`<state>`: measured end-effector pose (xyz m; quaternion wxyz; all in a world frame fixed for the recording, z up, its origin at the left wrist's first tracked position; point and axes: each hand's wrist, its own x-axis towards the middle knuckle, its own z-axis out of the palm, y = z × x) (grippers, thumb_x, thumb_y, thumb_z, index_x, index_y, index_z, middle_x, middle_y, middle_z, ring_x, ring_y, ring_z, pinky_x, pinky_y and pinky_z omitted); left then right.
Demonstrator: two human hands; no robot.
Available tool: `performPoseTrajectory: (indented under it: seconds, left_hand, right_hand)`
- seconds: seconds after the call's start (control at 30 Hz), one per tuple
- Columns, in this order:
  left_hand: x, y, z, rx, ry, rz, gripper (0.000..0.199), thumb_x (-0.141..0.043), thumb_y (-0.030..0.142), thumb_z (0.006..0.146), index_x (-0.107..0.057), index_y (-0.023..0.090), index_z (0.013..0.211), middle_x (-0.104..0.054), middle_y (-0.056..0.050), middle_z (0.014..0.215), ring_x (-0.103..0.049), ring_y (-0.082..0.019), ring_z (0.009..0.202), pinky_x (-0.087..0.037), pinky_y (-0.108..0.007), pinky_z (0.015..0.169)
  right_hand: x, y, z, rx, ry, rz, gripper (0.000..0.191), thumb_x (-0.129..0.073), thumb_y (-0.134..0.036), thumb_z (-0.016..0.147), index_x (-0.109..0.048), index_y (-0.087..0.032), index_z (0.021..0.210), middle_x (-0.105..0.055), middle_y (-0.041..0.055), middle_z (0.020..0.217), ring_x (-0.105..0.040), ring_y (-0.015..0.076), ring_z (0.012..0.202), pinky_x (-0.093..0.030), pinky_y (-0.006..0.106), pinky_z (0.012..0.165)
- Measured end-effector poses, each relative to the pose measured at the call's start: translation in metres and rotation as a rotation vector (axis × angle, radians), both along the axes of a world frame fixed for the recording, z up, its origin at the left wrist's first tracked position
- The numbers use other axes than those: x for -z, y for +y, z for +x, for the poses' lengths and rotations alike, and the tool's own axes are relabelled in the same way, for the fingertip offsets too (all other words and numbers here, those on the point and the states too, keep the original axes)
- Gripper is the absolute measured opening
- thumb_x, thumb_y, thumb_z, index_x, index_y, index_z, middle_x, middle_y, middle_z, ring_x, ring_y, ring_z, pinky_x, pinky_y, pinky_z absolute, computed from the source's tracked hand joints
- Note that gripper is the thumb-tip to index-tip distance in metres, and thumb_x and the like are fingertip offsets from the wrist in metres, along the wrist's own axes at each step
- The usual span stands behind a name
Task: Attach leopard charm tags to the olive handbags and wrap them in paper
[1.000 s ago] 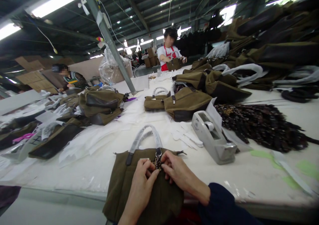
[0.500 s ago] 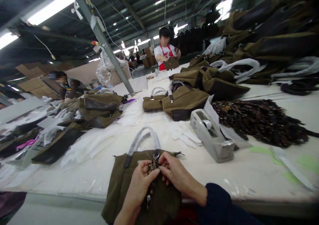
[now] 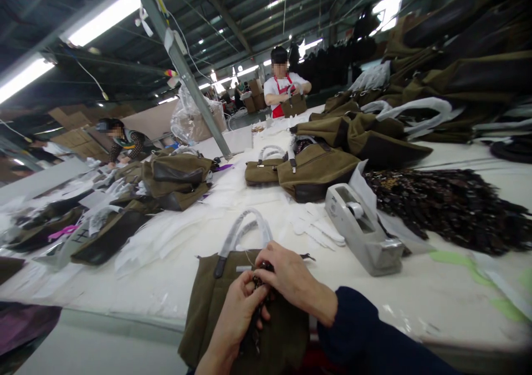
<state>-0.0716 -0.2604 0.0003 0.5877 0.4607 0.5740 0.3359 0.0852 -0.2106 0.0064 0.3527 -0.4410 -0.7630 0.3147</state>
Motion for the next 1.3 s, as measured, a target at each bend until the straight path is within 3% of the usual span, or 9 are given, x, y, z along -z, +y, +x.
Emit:
performPoseTrajectory:
  seconds: [0.1, 0.3, 0.57, 0.67, 0.87, 0.97, 1.07, 1.2, 1.3]
  left_hand:
    - [0.001, 0.0, -0.005, 0.024, -0.057, -0.01, 0.044, -0.07, 0.051, 0.082, -0.055, 0.016, 0.102, -0.067, -0.003, 0.081, -0.055, -0.006, 0.045, -0.037, -0.013, 0.036]
    - [0.001, 0.001, -0.014, 0.068, -0.186, -0.018, 0.041, -0.068, 0.05, 0.084, -0.058, 0.015, 0.102, -0.059, 0.002, 0.065, -0.05, -0.006, 0.045, -0.036, -0.014, 0.038]
    - [0.002, -0.003, -0.013, 0.006, -0.2, -0.011, 0.039, -0.059, 0.051, 0.091, -0.061, 0.015, 0.106, -0.058, 0.002, 0.06, -0.05, -0.008, 0.045, -0.036, -0.014, 0.037]
    - [0.005, -0.001, -0.013, 0.068, -0.225, -0.007, 0.038, -0.061, 0.047, 0.091, -0.059, 0.011, 0.106, -0.059, 0.002, 0.059, -0.047, -0.005, 0.04, -0.034, -0.013, 0.036]
    - [0.014, 0.0, -0.013, 0.036, -0.265, 0.045, 0.039, -0.063, 0.047, 0.09, -0.059, 0.01, 0.101, -0.057, 0.003, 0.057, -0.042, -0.003, 0.037, -0.031, -0.012, 0.034]
    - [0.017, -0.001, -0.013, 0.019, -0.281, 0.058, 0.04, -0.063, 0.049, 0.089, -0.059, 0.011, 0.1, -0.057, 0.003, 0.056, -0.043, -0.004, 0.037, -0.03, -0.012, 0.033]
    - [0.019, -0.001, -0.014, 0.036, -0.317, 0.065, 0.043, -0.065, 0.052, 0.086, -0.058, 0.012, 0.1, -0.061, 0.001, 0.064, -0.048, -0.004, 0.038, -0.032, -0.012, 0.032]
    - [0.027, 0.0, -0.018, 0.032, -0.341, 0.041, 0.046, -0.066, 0.054, 0.085, -0.055, 0.012, 0.101, -0.068, -0.005, 0.079, -0.053, -0.004, 0.039, -0.029, -0.013, 0.03]
    - [0.041, 0.003, -0.02, 0.016, -0.386, 0.016, 0.048, -0.069, 0.055, 0.082, -0.056, 0.013, 0.102, -0.069, -0.006, 0.08, -0.056, -0.006, 0.043, -0.031, -0.014, 0.034]
  right_hand:
    - [-0.003, -0.004, -0.006, -0.088, 0.033, 0.024, 0.009, -0.065, -0.018, 0.089, -0.065, -0.02, 0.08, -0.059, -0.0007, 0.085, -0.057, 0.0131, 0.076, -0.042, 0.024, 0.068]
    - [0.007, -0.035, 0.004, -0.198, 0.014, 0.146, 0.008, -0.059, -0.014, 0.091, -0.065, -0.019, 0.09, -0.064, 0.0038, 0.096, -0.06, 0.0174, 0.089, -0.048, 0.028, 0.079]
    - [0.036, -0.051, -0.009, -0.1, -0.117, 0.351, 0.006, -0.056, -0.015, 0.093, -0.062, -0.018, 0.091, -0.066, 0.006, 0.099, -0.061, 0.0208, 0.09, -0.054, 0.03, 0.076]
    - [0.041, -0.053, -0.014, -0.061, -0.125, 0.456, 0.01, -0.056, -0.012, 0.091, -0.06, -0.018, 0.084, -0.065, 0.0053, 0.09, -0.061, 0.0202, 0.083, -0.054, 0.029, 0.07]
    - [0.042, -0.059, -0.012, -0.089, -0.264, 0.521, 0.012, -0.064, -0.008, 0.083, -0.061, -0.019, 0.088, -0.065, 0.0052, 0.092, -0.062, 0.0218, 0.078, -0.054, 0.031, 0.064]
    - [0.023, -0.053, -0.002, -0.191, -0.377, 0.513, 0.019, -0.074, -0.016, 0.076, -0.064, -0.02, 0.091, -0.067, 0.0041, 0.092, -0.063, 0.0232, 0.076, -0.051, 0.03, 0.057]
    - [-0.02, -0.028, 0.008, -0.286, -0.347, 0.376, 0.016, -0.068, -0.017, 0.083, -0.066, -0.023, 0.097, -0.067, 0.0021, 0.096, -0.064, 0.0197, 0.084, -0.05, 0.027, 0.066]
    - [-0.078, 0.045, -0.008, -0.219, -0.208, 0.305, 0.013, -0.06, -0.024, 0.094, -0.068, -0.022, 0.104, -0.067, 0.0031, 0.098, -0.061, 0.0143, 0.082, -0.046, 0.024, 0.072]
    - [-0.092, 0.109, -0.051, -0.199, -0.29, 0.353, 0.01, -0.061, -0.024, 0.094, -0.069, -0.018, 0.097, -0.068, 0.0029, 0.091, -0.06, 0.0134, 0.077, -0.043, 0.024, 0.07]
